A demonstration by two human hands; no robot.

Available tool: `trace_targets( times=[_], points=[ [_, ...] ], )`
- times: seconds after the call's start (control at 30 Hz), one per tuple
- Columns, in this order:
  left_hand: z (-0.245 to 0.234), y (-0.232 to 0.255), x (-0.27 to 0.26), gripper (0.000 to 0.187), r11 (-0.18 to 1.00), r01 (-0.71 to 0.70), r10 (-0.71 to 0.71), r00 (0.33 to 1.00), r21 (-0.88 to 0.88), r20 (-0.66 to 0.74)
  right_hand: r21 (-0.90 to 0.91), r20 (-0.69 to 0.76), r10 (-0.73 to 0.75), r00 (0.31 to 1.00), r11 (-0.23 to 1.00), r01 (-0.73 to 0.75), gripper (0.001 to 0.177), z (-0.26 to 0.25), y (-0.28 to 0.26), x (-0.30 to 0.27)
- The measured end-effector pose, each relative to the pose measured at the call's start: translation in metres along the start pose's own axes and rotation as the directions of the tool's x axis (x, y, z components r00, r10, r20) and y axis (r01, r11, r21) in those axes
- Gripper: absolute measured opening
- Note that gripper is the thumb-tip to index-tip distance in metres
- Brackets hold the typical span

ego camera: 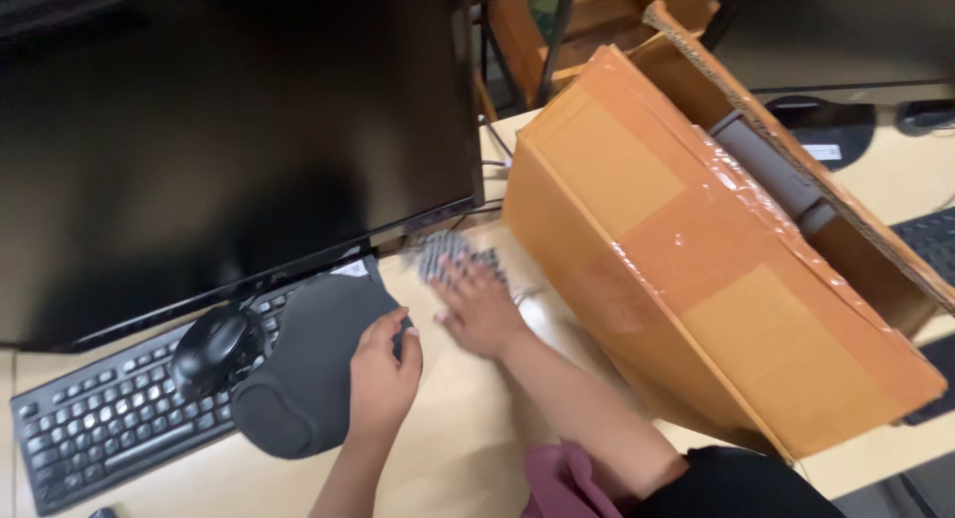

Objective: The person cleans a computer workstation by wiping the monitor, keyboard, mouse, and desk surface with a cloth, and also wipes a cardboard box and a mouse pad.

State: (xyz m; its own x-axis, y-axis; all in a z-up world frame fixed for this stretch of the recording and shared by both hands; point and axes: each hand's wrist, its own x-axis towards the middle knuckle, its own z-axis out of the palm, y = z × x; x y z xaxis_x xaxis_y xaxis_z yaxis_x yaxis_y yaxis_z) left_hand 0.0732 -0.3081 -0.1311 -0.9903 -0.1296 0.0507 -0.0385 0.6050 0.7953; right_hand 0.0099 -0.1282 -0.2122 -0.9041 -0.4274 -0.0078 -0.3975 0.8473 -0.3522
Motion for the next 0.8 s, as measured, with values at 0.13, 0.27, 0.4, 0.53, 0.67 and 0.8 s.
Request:
trace_targets(
  times=[0.13,0.27,0.4,0.53,0.67,0.8],
  points=[
    [-0.010,0.015,0.008,0.032,0.998,-0.024,0.024,1.000,-0.050,0.004,0.020,-0.003,-0.064,0.998,0.998,0.064,0.059,0.000,-0.015,-0.047],
    [-0.036,0.020,0.009,0.033,0.996,-0.040,0.044,0.998,-0.076,0.051,-0.023,0.019,0.193,0.981,0.981,-0.193,0.060,-0.002,-0.016,-0.085],
    [-0.073,0.004,0.000,0.033,0.990,-0.099,0.109,0.988,-0.097,0.109,-0.005,-0.202,0.428,0.881,0.899,-0.437,0.058,0.010,-0.024,-0.135],
    [-0.125,-0.024,-0.009,0.035,0.983,-0.140,0.156,0.978,-0.122,0.138,0.000,-0.418,0.542,0.729,0.803,-0.596,0.059,0.032,-0.068,-0.157],
    [-0.174,-0.064,-0.021,0.035,0.980,-0.174,0.186,0.973,-0.092,0.140,-0.013,-0.463,0.537,0.706,0.792,-0.611,0.058,0.063,-0.145,-0.160],
    [-0.198,-0.089,-0.031,0.037,0.985,-0.121,0.139,0.979,-0.125,0.150,-0.031,-0.391,0.435,0.811,0.874,-0.484,0.058,0.082,-0.213,-0.180]
  ],
)
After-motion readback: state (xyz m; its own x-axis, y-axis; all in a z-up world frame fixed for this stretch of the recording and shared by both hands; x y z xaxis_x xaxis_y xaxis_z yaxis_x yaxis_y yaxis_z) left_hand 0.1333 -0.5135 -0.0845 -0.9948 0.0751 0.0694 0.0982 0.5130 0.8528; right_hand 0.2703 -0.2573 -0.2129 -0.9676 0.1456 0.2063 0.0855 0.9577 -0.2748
